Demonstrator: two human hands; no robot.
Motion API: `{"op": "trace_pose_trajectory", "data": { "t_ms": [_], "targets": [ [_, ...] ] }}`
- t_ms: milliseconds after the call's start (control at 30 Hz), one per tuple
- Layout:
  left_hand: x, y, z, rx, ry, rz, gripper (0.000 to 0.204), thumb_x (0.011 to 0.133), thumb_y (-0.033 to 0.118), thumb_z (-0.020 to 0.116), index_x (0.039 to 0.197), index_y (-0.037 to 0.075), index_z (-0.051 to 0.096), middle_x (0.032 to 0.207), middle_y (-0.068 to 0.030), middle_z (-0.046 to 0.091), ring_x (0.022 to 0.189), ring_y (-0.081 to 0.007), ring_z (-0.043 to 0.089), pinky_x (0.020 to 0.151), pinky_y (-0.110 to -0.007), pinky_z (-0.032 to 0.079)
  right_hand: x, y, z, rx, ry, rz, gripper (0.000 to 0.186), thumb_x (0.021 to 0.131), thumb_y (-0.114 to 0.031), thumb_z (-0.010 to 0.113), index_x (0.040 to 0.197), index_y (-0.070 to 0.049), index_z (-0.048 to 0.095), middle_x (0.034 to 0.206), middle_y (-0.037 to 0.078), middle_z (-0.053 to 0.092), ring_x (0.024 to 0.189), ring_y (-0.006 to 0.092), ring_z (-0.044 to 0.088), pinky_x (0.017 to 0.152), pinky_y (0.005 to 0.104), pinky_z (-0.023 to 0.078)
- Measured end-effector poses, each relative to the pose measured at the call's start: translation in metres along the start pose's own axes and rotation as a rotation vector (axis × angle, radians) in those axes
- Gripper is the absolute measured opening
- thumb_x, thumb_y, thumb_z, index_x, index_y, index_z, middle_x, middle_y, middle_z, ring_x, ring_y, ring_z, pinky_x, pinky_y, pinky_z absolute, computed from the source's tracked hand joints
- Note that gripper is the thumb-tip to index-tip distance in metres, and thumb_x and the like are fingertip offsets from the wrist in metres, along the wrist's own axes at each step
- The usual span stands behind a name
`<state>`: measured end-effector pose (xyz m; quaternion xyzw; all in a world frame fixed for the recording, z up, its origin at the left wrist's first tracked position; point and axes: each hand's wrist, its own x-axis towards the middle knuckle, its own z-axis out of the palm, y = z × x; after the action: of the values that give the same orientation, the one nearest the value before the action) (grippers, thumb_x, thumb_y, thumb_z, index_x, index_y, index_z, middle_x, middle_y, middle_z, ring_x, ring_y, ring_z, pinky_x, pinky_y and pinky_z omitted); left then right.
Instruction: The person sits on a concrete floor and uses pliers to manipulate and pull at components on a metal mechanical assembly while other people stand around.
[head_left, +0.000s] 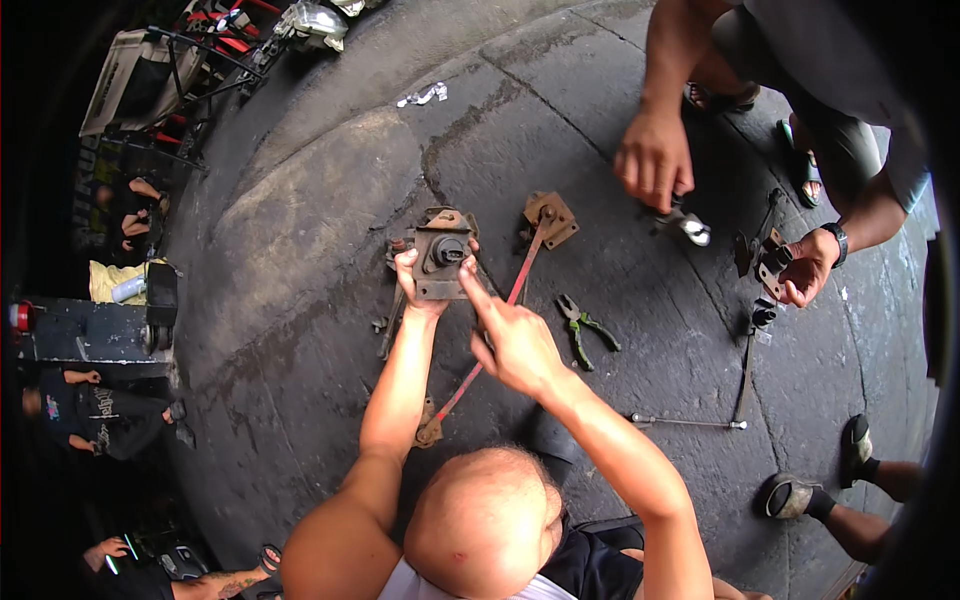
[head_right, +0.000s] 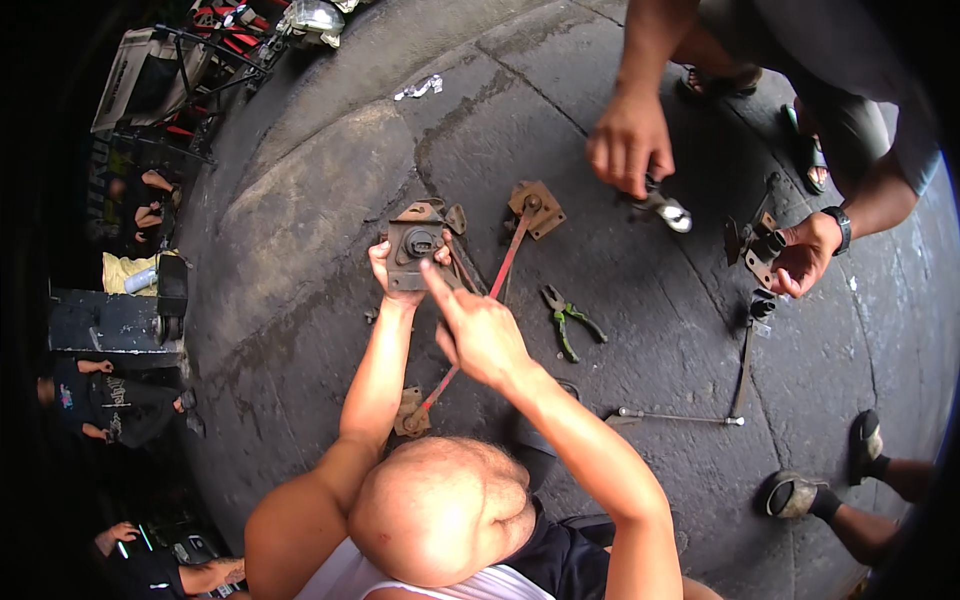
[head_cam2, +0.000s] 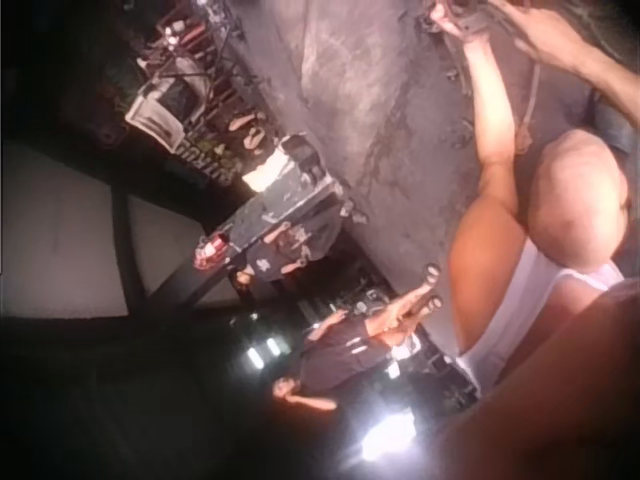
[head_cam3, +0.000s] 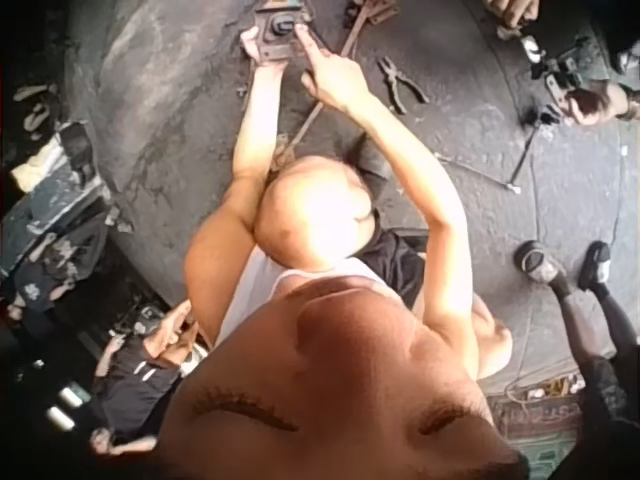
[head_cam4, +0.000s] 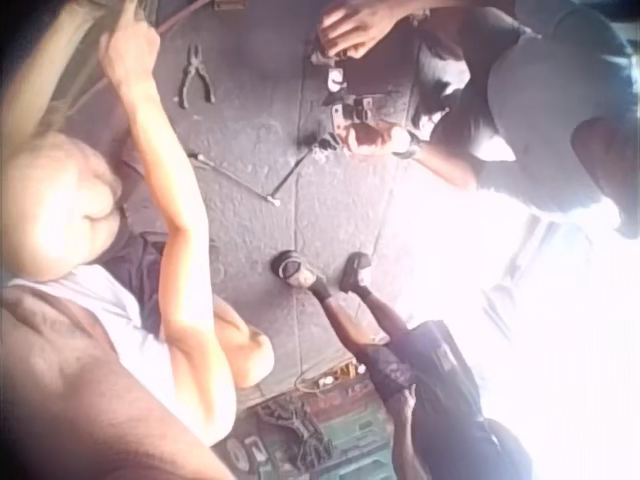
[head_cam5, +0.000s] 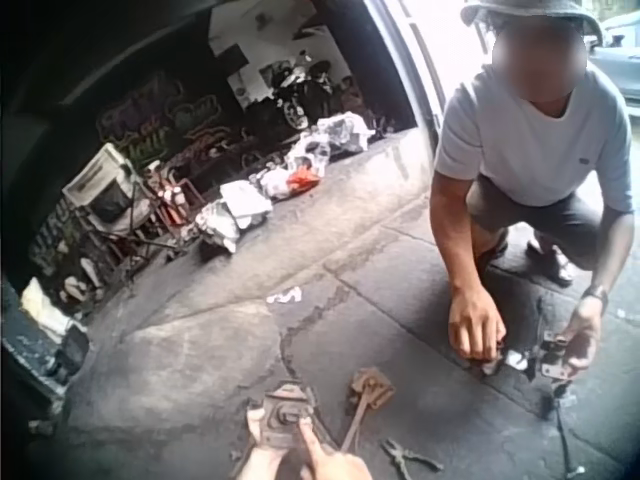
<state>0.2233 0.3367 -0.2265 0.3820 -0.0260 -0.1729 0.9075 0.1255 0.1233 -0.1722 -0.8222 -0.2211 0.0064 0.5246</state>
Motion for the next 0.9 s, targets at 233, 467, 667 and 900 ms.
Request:
{"op": "trace_pose_trajectory", "data": {
  "t_ms": [233,467,667,900],
  "targets": [
    [-0.001,-0.010,-0.003,0.003,0.045,-0.020,0.083,0.081,0.055,0.053,0.139,-0.003,0.048,0.116,-0.0286,0.061,0.084,-0.0330,0.063,0.078,-0.044,0.054,-0.128,0.042,-0.015,-0.070,-0.093,0.196,0.050,0.086,-0.012,0.065,0.134,-0.006,0.054,0.094,0.016,0.066,0.089,0.0358,0.067,0.082,0.0457,0.055],
    [0.006,-0.025,0.000,0.061,0.077,-0.037,0.075,0.085,0.056,0.048,0.135,0.000,0.052,0.113,-0.0245,0.062,0.084,-0.0294,0.062,0.077,-0.043,0.053,-0.202,0.076,-0.028,-0.118,-0.161,0.473,0.032,0.089,-0.015,0.064,0.119,-0.006,0.066,0.101,0.016,0.068,0.092,0.0373,0.069,0.083,0.0472,0.055],
    [0.012,-0.040,-0.003,0.068,0.050,-0.034,0.071,0.091,0.055,0.038,0.133,-0.001,0.054,0.110,-0.0228,0.066,0.084,-0.0280,0.063,0.078,-0.043,0.053,-0.203,0.086,-0.038,-0.088,-0.031,0.524,0.034,0.089,-0.011,0.064,0.123,-0.006,0.065,0.101,0.016,0.069,0.092,0.0364,0.069,0.082,0.0460,0.055],
    [0.011,-0.044,-0.008,0.019,0.124,-0.041,0.075,0.088,0.054,0.042,0.136,-0.003,0.051,0.114,-0.0266,0.061,0.083,-0.0297,0.062,0.078,-0.045,0.051,-0.211,0.087,-0.047,-0.050,-0.022,0.559,0.036,0.090,-0.011,0.063,0.125,-0.006,0.064,0.101,0.016,0.069,0.094,0.0354,0.069,0.084,0.0447,0.055]
  ]
}}
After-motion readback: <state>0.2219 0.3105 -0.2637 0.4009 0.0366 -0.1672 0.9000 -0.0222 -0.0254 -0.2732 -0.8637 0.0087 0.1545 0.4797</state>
